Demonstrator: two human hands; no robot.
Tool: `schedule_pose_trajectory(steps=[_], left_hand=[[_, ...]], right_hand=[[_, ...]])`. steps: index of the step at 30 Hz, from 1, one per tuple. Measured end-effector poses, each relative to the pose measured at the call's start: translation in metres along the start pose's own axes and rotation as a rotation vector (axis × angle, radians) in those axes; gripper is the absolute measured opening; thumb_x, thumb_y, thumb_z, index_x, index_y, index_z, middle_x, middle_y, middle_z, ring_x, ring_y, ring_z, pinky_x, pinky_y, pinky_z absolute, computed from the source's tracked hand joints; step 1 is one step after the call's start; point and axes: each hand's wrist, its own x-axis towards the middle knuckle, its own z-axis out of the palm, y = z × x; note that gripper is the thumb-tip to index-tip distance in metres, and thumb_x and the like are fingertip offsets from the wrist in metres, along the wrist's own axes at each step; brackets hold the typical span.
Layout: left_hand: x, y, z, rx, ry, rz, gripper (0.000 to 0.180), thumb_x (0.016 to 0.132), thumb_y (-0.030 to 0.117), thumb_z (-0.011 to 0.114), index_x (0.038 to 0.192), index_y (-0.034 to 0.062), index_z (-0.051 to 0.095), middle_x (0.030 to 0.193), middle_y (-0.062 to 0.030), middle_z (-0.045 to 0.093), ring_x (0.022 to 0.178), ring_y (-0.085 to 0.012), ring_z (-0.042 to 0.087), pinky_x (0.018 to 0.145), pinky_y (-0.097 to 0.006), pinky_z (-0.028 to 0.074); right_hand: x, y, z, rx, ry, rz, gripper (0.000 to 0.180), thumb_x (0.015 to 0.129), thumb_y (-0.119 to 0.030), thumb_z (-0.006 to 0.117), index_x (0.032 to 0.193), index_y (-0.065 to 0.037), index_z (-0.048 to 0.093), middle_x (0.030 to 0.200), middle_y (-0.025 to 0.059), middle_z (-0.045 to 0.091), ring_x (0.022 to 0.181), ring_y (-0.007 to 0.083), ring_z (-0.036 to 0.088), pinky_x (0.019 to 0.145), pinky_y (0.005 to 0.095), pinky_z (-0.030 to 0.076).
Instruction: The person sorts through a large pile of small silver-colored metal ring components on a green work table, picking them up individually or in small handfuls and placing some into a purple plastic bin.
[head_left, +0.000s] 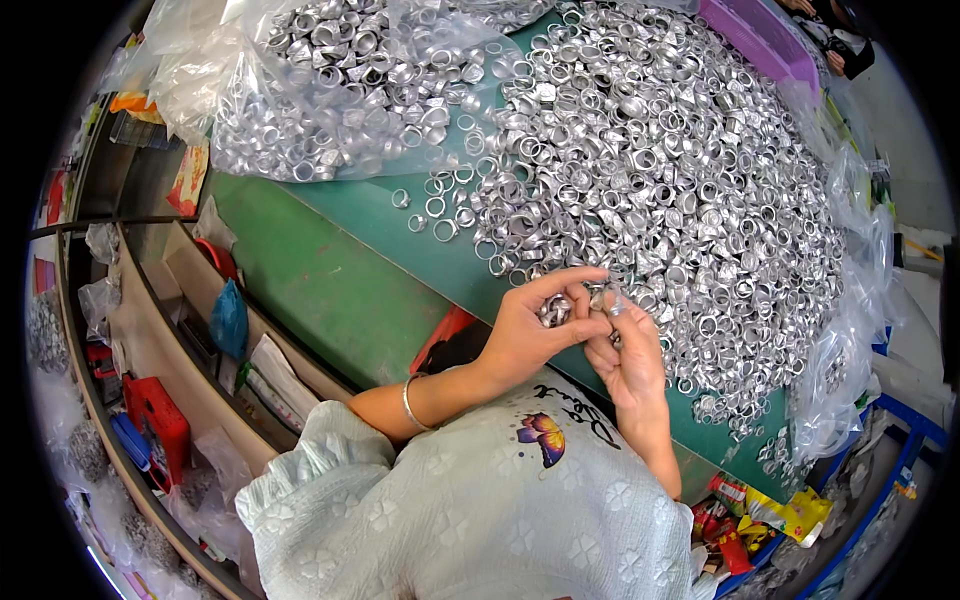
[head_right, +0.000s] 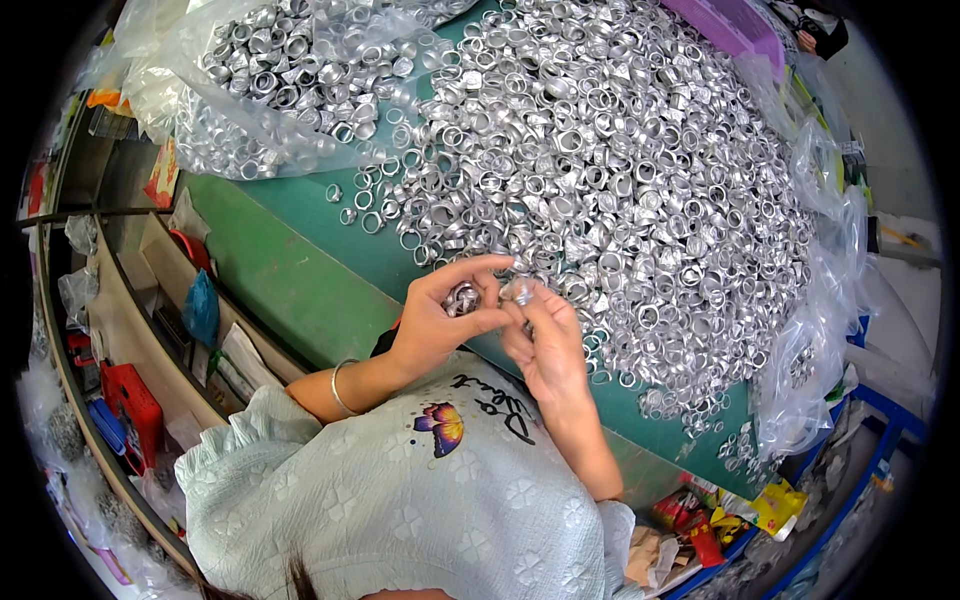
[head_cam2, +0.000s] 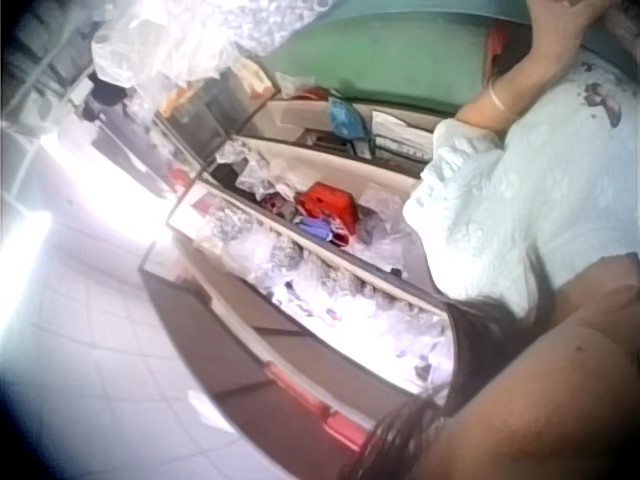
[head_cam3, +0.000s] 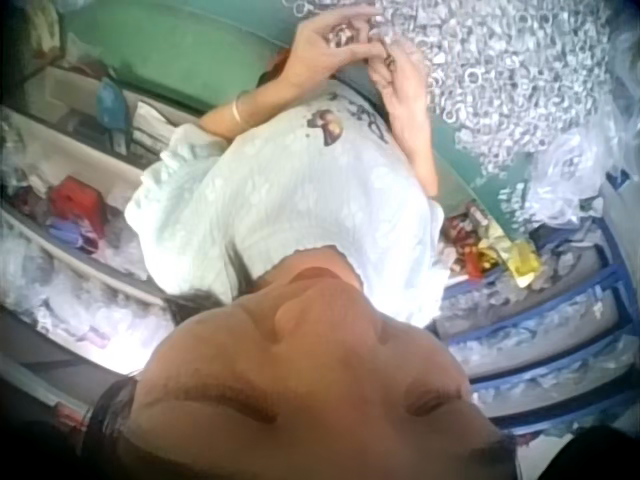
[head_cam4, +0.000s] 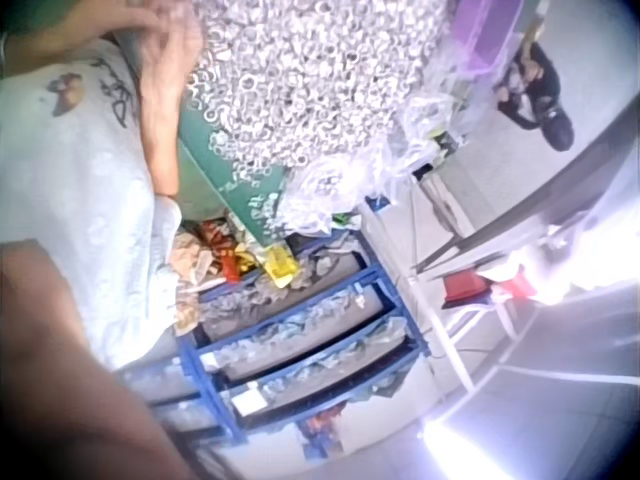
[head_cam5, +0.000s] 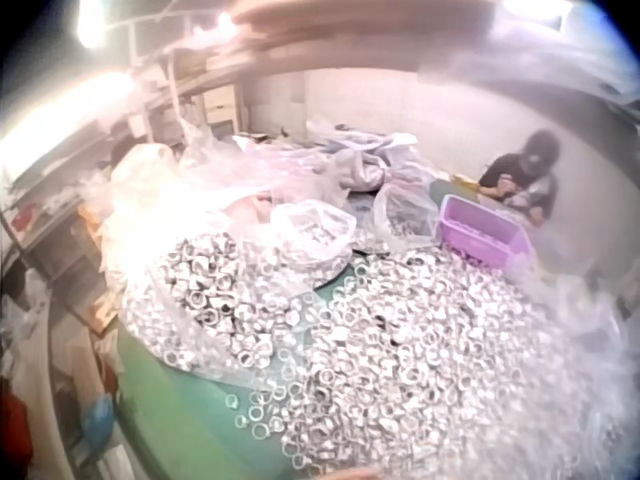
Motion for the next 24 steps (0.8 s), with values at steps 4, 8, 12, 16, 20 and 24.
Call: schedule_pose_trajectory(steps=[4,8,12,16,20,24], left_hand=[[-0.002,0.011,0.002,0.156,-0.042,0.018,0.043,0.067,0.001,0.071,0.109,0.003,0.059,0.07,0.0026,0.047,0.068,-0.0055,0.044,0.065,-0.019,0.037],[-0.005,-0.001,0.0,0.178,-0.029,0.097,0.028,0.075,0.007,0.064,0.102,0.0003,0.058,0.068,0.0011,0.047,0.061,-0.0072,0.043,0.056,-0.018,0.035],[-0.006,0.002,-0.017,-0.721,-0.232,-0.472,0.026,0.088,0.023,0.049,0.092,-0.0023,0.055,0.067,-0.0036,0.048,0.05,-0.0085,0.042,0.04,-0.02,0.03],[-0.01,-0.007,-0.022,-0.744,-0.307,-0.375,0.032,0.091,0.026,0.041,0.086,-0.0027,0.054,0.07,-0.0103,0.053,0.045,-0.0096,0.043,0.034,-0.019,0.026],[-0.011,-0.004,-0.013,-0.623,-0.217,-0.441,0.025,0.089,0.019,0.047,0.092,-0.004,0.058,0.079,-0.0134,0.057,0.053,-0.0093,0.047,0.036,-0.018,0.028],[-0.011,-0.003,-0.008,-0.499,-0.152,-0.42,0.02,0.085,0.005,0.054,0.102,-0.0017,0.061,0.087,-0.0065,0.057,0.062,-0.0066,0.047,0.042,-0.017,0.03]], right_hand=[[-0.006,0.001,0.005,-0.104,0.005,-0.022,0.016,0.091,-0.015,0.046,0.083,-0.003,0.053,0.059,-0.0029,0.045,0.039,0.0022,0.026,0.036,0.0177,0.018],[-0.008,0.003,0.002,-0.151,-0.048,-0.043,0.02,0.092,-0.018,0.047,0.081,-0.003,0.055,0.056,-0.0032,0.044,0.039,0.0013,0.026,0.036,0.0179,0.017],[-0.002,-0.005,-0.018,-0.274,0.019,-0.231,0.025,0.092,-0.019,0.048,0.074,-0.003,0.057,0.051,-0.0044,0.041,0.039,0.0015,0.026,0.036,0.0188,0.016],[0.026,-0.021,-0.013,-1.139,0.284,-0.831,0.019,0.085,-0.018,0.058,0.079,0.0,0.061,0.051,0.0013,0.049,0.045,0.0069,0.043,0.041,0.0217,0.032],[0.052,-0.027,0.005,-1.804,0.482,-1.065,0.017,0.077,-0.015,0.065,0.089,-0.003,0.062,0.069,0.0095,0.062,0.051,0.0235,0.056,0.047,0.0328,0.042],[0.065,-0.031,0.003,-1.943,0.5,-1.045,0.01,0.076,-0.013,0.064,0.082,-0.006,0.061,0.068,0.011,0.061,0.056,0.0283,0.058,0.049,0.0353,0.044]])
